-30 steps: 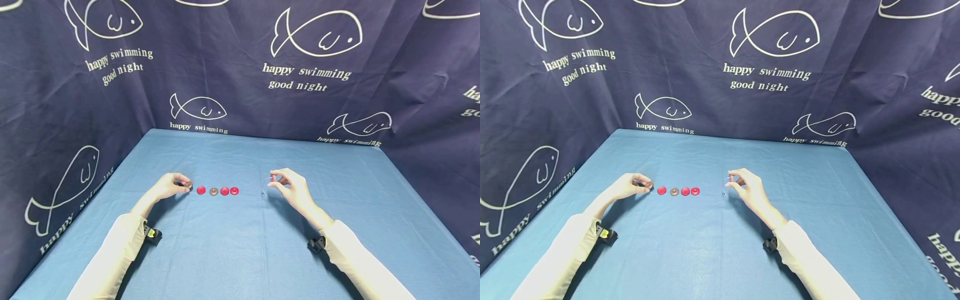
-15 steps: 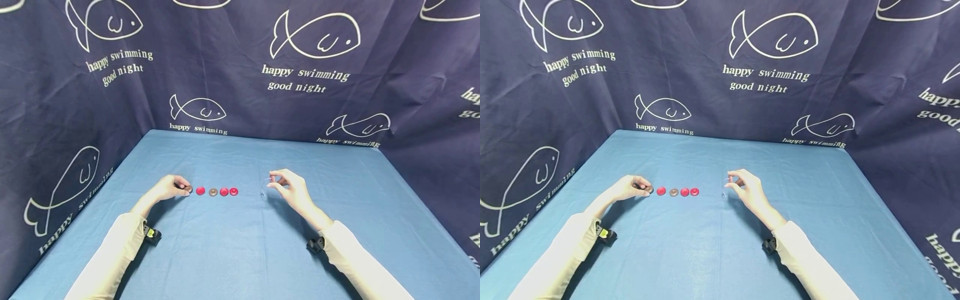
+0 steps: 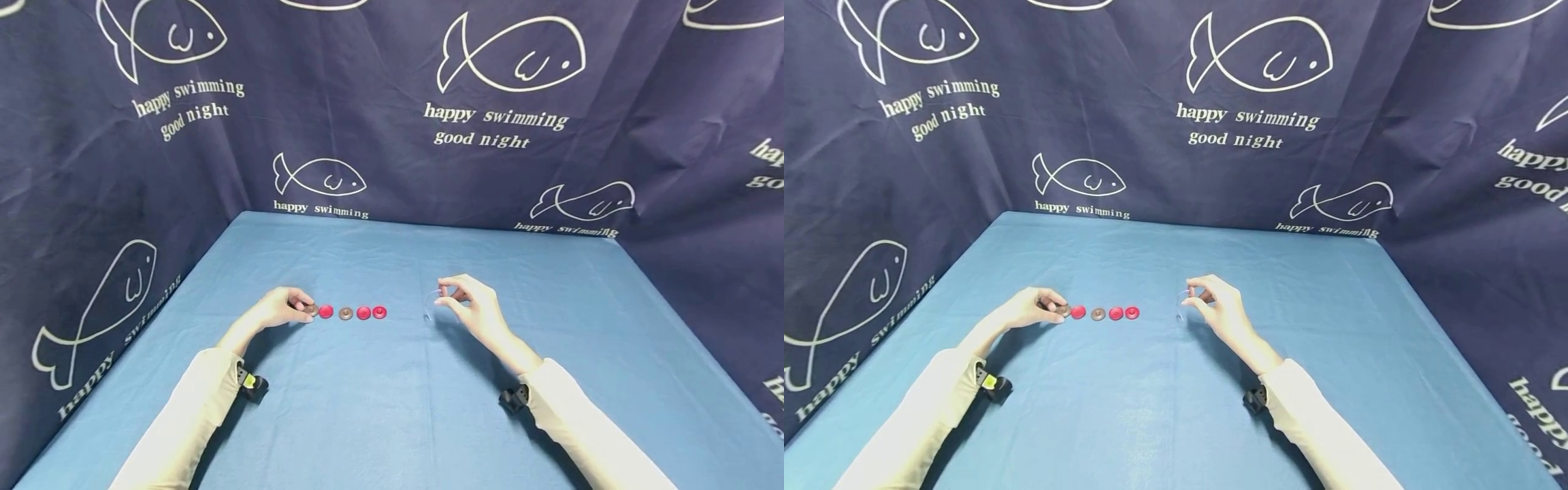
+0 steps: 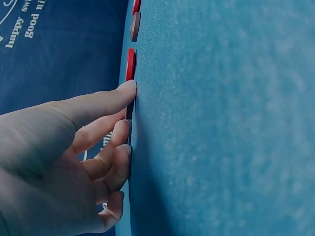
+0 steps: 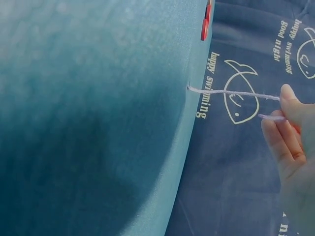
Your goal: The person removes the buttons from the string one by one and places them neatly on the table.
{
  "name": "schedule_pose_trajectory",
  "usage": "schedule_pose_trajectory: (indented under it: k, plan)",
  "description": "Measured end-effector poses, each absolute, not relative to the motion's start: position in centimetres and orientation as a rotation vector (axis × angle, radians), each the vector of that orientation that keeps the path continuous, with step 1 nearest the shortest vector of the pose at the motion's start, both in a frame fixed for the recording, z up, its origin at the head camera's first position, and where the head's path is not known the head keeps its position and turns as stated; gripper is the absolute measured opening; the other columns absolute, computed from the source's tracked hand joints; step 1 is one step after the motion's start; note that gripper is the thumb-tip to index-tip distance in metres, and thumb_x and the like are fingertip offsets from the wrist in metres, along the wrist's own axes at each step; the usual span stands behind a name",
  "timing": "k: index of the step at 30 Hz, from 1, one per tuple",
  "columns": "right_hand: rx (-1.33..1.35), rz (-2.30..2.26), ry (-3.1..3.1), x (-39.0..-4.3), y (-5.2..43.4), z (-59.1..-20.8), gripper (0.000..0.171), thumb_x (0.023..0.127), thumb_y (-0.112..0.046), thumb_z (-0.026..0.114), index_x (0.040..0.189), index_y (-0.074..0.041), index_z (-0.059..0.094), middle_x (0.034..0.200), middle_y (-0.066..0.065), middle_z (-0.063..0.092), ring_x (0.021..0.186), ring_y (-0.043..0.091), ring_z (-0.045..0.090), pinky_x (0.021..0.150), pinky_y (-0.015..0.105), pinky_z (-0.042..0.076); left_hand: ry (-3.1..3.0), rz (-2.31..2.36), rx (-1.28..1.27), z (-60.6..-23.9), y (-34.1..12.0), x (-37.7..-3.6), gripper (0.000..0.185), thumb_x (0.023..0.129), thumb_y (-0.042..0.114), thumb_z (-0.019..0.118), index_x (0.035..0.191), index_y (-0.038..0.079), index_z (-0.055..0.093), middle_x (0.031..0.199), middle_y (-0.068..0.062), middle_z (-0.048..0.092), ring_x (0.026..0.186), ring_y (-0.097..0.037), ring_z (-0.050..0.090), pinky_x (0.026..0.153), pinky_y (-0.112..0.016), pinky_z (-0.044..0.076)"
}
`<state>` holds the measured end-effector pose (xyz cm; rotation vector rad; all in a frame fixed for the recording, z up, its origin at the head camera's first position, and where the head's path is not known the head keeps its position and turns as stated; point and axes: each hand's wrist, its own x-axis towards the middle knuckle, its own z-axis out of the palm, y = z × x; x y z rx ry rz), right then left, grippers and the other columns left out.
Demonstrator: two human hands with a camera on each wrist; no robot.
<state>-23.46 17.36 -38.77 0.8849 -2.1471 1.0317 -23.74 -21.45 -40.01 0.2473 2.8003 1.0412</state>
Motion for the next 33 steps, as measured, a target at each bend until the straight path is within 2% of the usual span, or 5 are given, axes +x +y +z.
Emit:
schedule_pose_trajectory:
  k: [3, 10, 17, 24, 33]
  plan:
    - [0.884, 1.04, -2.153, -23.4, 17.4, -38.6, 0.033, 0.067, -0.003, 0.081, 0.099, -0.006, 0.07, 0.09, 0.007, 0.07, 0.06, 0.012, 0.063, 0.061, 0.018, 0.051, 2.824, 1.009, 0.228, -39.7, -21.3, -23.7, 0.035, 0.074, 0.024, 0.079, 0.101, 0.006, 0.068, 0.079, 0.0, 0.062, 0.069, -0.012, 0.052, 0.065, -0.027, 0.041]
    - [0.876, 1.05, -2.165, -23.4, 17.5, -38.6, 0.034, 0.067, -0.003, 0.081, 0.099, -0.006, 0.069, 0.09, 0.006, 0.07, 0.06, 0.012, 0.064, 0.062, 0.017, 0.051, 2.89, 1.013, 0.233, -39.2, -20.9, -23.8, 0.039, 0.076, 0.031, 0.076, 0.105, 0.008, 0.068, 0.086, -0.003, 0.066, 0.085, -0.018, 0.058, 0.077, -0.033, 0.043]
    - [0.879, 1.062, -2.156, -23.4, 17.5, -38.6, 0.034, 0.067, -0.003, 0.081, 0.099, -0.006, 0.069, 0.09, 0.006, 0.07, 0.06, 0.011, 0.064, 0.062, 0.015, 0.051, 2.918, 1.079, 0.282, -38.6, -20.0, -23.5, 0.037, 0.078, 0.027, 0.074, 0.107, 0.004, 0.067, 0.089, -0.008, 0.067, 0.083, -0.019, 0.063, 0.071, -0.029, 0.046]
    - [0.884, 1.074, -2.158, -23.4, 17.4, -38.7, 0.034, 0.067, -0.003, 0.081, 0.099, -0.004, 0.069, 0.09, 0.006, 0.069, 0.059, 0.011, 0.063, 0.061, 0.017, 0.051, 2.892, 1.138, 0.311, -38.2, -19.2, -23.3, 0.036, 0.08, 0.023, 0.073, 0.107, 0.0, 0.065, 0.091, -0.012, 0.068, 0.082, -0.022, 0.067, 0.071, -0.028, 0.049]
    - [0.854, 1.068, -2.184, -23.4, 17.5, -38.7, 0.036, 0.067, -0.005, 0.081, 0.101, -0.005, 0.068, 0.084, 0.004, 0.069, 0.058, 0.011, 0.063, 0.061, 0.021, 0.052, 2.858, 1.228, 0.339, -38.1, -18.0, -23.8, 0.035, 0.08, 0.02, 0.073, 0.107, -0.001, 0.065, 0.092, -0.013, 0.069, 0.071, -0.016, 0.067, 0.061, -0.023, 0.048]
